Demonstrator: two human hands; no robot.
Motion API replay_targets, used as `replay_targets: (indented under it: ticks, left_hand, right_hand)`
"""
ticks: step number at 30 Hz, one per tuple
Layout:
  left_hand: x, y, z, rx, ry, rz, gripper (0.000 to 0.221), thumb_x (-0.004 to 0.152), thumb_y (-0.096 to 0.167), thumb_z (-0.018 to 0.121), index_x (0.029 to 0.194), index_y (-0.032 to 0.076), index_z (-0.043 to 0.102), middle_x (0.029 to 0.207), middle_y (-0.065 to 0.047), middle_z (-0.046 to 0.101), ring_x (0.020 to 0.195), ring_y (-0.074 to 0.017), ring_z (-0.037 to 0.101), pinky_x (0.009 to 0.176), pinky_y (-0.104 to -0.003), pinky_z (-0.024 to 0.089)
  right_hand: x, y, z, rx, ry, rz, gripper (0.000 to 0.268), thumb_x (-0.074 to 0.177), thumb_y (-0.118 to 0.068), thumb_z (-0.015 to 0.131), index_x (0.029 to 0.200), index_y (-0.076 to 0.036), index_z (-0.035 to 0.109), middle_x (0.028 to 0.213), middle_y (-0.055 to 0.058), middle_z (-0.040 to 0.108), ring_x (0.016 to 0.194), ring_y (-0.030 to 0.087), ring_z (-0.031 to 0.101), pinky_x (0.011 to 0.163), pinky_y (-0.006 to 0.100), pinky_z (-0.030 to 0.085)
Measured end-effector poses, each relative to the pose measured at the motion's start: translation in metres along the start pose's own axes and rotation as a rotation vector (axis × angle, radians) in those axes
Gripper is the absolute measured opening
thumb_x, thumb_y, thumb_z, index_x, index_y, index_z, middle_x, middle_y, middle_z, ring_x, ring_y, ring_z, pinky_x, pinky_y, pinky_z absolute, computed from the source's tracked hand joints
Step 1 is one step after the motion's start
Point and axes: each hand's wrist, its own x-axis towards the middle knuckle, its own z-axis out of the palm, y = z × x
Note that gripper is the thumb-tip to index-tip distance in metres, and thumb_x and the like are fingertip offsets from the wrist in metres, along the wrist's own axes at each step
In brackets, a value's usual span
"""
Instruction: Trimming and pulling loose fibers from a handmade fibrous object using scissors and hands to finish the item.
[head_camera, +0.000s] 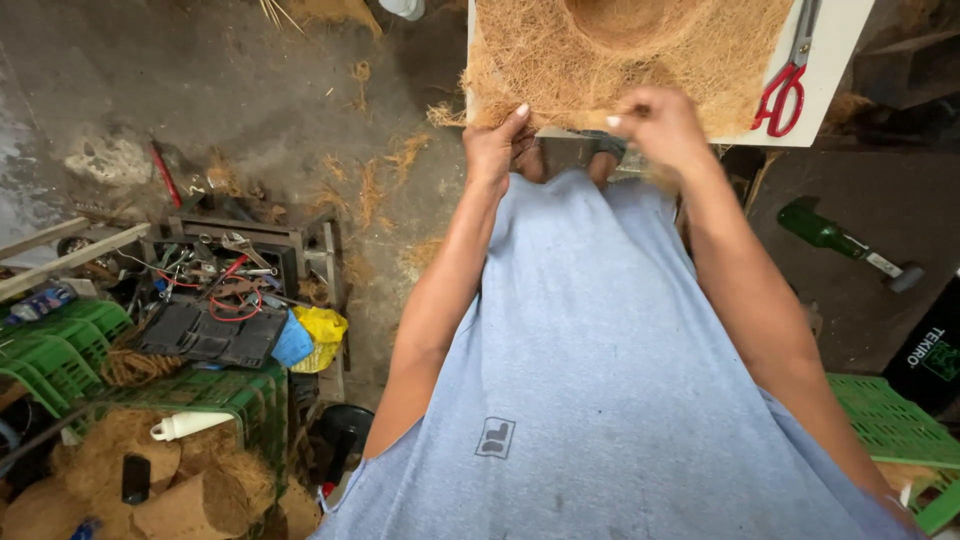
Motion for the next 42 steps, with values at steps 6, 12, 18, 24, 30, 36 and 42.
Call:
replay_targets:
  ticks: [6, 12, 18, 24, 30, 36, 42]
  left_hand:
    - [-0.014, 0.020, -0.010, -0.061, -0.036, 0.026, 0.057, 0.073, 0.017, 0.086, 0.072, 0.017, 0.029, 0.065, 0.001, 0.036, 0.074, -0.0263, 0.074, 0.063, -0.041, 0.068]
    - [0.023, 0.015, -0.056, -0.194, -0.095, 0.148, 0.045, 0.088, 0.030, 0.077, 0.123, 0.004, 0.064, 0.069, 0.004, 0.048, 0.060, -0.0078, 0.053, 0.068, -0.033, 0.064]
    - [0.050, 0.000, -0.058, -0.142, 0.005, 0.276, 0.016, 0.086, 0.020, 0.081, 0.091, 0.006, 0.076, 0.078, -0.009, 0.073, 0.060, -0.0141, 0.060, 0.062, -0.037, 0.062]
    - [0.077, -0.018, -0.064, -0.070, 0.006, 0.366, 0.020, 0.082, 0.012, 0.084, 0.099, 0.007, 0.074, 0.077, -0.004, 0.071, 0.059, -0.0132, 0.064, 0.052, -0.030, 0.056]
    - [0.047, 0.020, -0.062, -0.013, -0.039, 0.387, 0.056, 0.087, 0.030, 0.081, 0.136, 0.019, 0.056, 0.114, -0.008, 0.067, 0.086, -0.0145, 0.066, 0.064, -0.030, 0.053]
    - [-0.006, 0.056, -0.067, 0.472, 0.288, 0.994, 0.084, 0.099, 0.043, 0.070, 0.157, 0.004, 0.024, 0.150, -0.019, 0.045, 0.139, -0.0322, 0.051, 0.123, -0.043, 0.047]
    - [-0.097, 0.071, 0.010, 0.812, -0.319, 0.896, 0.035, 0.089, 0.025, 0.079, 0.120, 0.017, 0.064, 0.111, -0.004, 0.072, 0.101, -0.0192, 0.070, 0.089, -0.033, 0.057]
  right_hand:
    - [-0.035, 0.044, -0.057, 0.080, 0.157, 0.069, 0.015, 0.108, -0.021, 0.064, 0.121, -0.012, 0.064, 0.111, 0.004, 0.064, 0.091, 0.017, 0.062, 0.077, 0.031, 0.054]
    - [0.001, 0.167, -0.068, 0.486, 0.337, -0.100, 0.015, 0.110, -0.007, 0.074, 0.103, -0.016, 0.065, 0.086, -0.001, 0.065, 0.065, 0.007, 0.059, 0.057, 0.023, 0.046]
    - [0.010, 0.176, -0.050, 0.539, 0.330, -0.125, 0.014, 0.107, -0.008, 0.075, 0.102, -0.017, 0.065, 0.087, -0.002, 0.065, 0.064, 0.006, 0.059, 0.055, 0.020, 0.046]
    - [0.009, 0.183, -0.047, 0.847, 0.370, -0.144, 0.011, 0.102, -0.014, 0.072, 0.102, -0.019, 0.062, 0.080, -0.002, 0.063, 0.061, 0.007, 0.061, 0.051, 0.018, 0.045]
    - [-0.031, 0.175, -0.073, 1.221, 0.422, -0.151, 0.006, 0.103, -0.012, 0.071, 0.100, -0.014, 0.067, 0.082, 0.005, 0.069, 0.064, 0.014, 0.065, 0.056, 0.023, 0.053]
    - [-0.066, 0.183, -0.091, 1.458, 0.584, -0.091, 0.013, 0.101, -0.009, 0.058, 0.113, -0.013, 0.062, 0.092, 0.004, 0.066, 0.074, 0.015, 0.061, 0.065, 0.024, 0.049]
    - [-0.073, 0.159, -0.075, 1.472, 0.550, -0.160, 0.008, 0.106, -0.008, 0.061, 0.105, -0.015, 0.066, 0.095, 0.002, 0.064, 0.076, 0.013, 0.058, 0.068, 0.023, 0.051]
